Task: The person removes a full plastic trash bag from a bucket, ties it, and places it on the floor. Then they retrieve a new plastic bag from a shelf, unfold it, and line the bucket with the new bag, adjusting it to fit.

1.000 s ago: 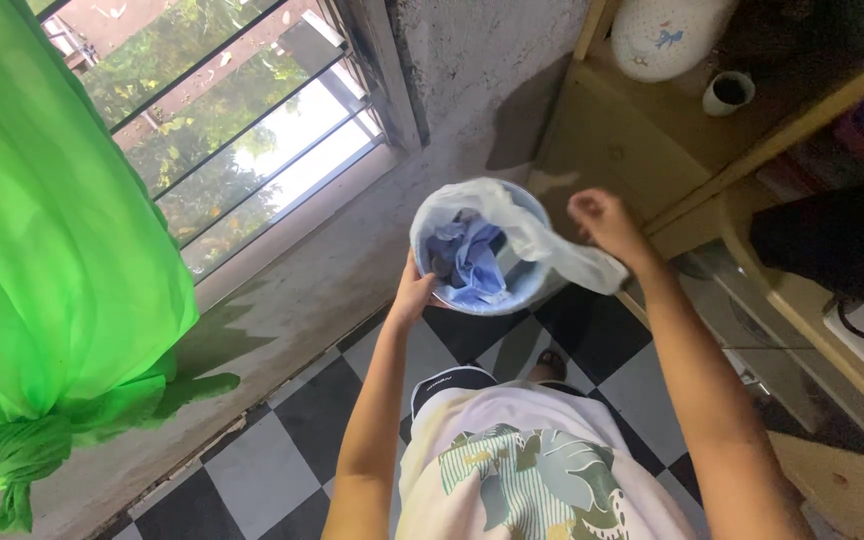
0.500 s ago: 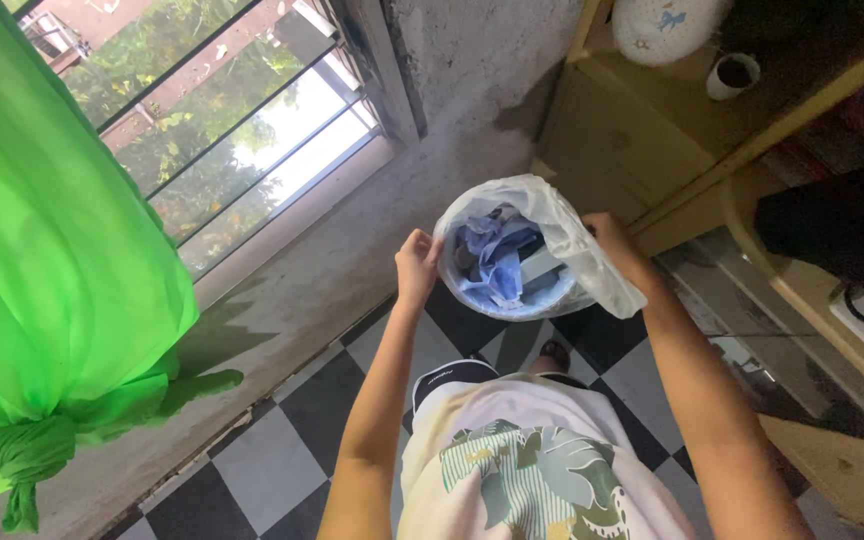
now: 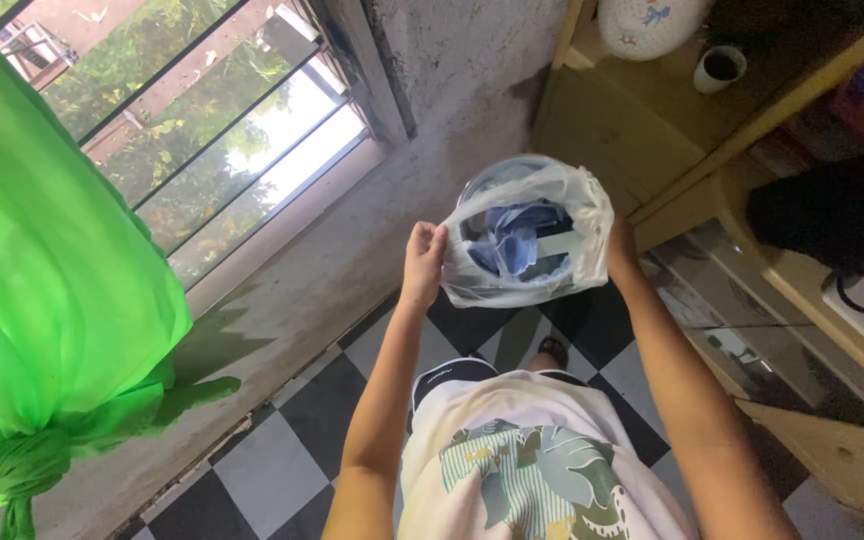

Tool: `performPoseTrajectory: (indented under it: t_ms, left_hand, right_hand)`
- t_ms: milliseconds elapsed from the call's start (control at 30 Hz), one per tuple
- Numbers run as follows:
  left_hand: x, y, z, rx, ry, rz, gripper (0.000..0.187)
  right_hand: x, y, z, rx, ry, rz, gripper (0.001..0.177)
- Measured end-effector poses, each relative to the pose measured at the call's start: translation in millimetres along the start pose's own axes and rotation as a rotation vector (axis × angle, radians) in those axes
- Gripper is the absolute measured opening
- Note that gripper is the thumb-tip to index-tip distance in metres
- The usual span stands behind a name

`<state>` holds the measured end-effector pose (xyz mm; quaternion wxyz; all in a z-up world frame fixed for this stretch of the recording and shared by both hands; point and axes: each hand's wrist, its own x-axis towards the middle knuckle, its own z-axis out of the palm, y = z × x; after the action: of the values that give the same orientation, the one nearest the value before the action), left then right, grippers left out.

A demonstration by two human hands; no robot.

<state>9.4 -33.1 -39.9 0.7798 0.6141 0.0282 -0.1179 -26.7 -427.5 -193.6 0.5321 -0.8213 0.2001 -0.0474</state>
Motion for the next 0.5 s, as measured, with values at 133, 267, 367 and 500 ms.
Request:
performPoseTrajectory:
  t_ms: [133, 267, 367, 500]
  left_hand:
    - [-21.6, 54.0, 40.0, -0.052, -0.026, -0.017, 0.018]
    - [-29.3, 27.8, 69.4, 0.462, -0.226, 0.222, 0.031]
    - [-46.1, 30.1, 97.4, 0.762, -0.370, 0.148, 0.046]
    - [-69.6, 45.4, 126.5, 0.898, -0.421, 0.241, 0.062]
  right_hand:
    - [0.7, -1.9, 17.6, 0.614, 0.095, 0.216, 0.041]
    - [-21.8, -27.9, 43.8, -0.362, 0.021, -0.221, 0.030]
    - [-23.2, -10.7, 67.9, -0.101, 0.007, -0.076, 0.025]
    - [-26.3, 17.3, 80.8, 0.148, -0.114, -0.132, 0.023]
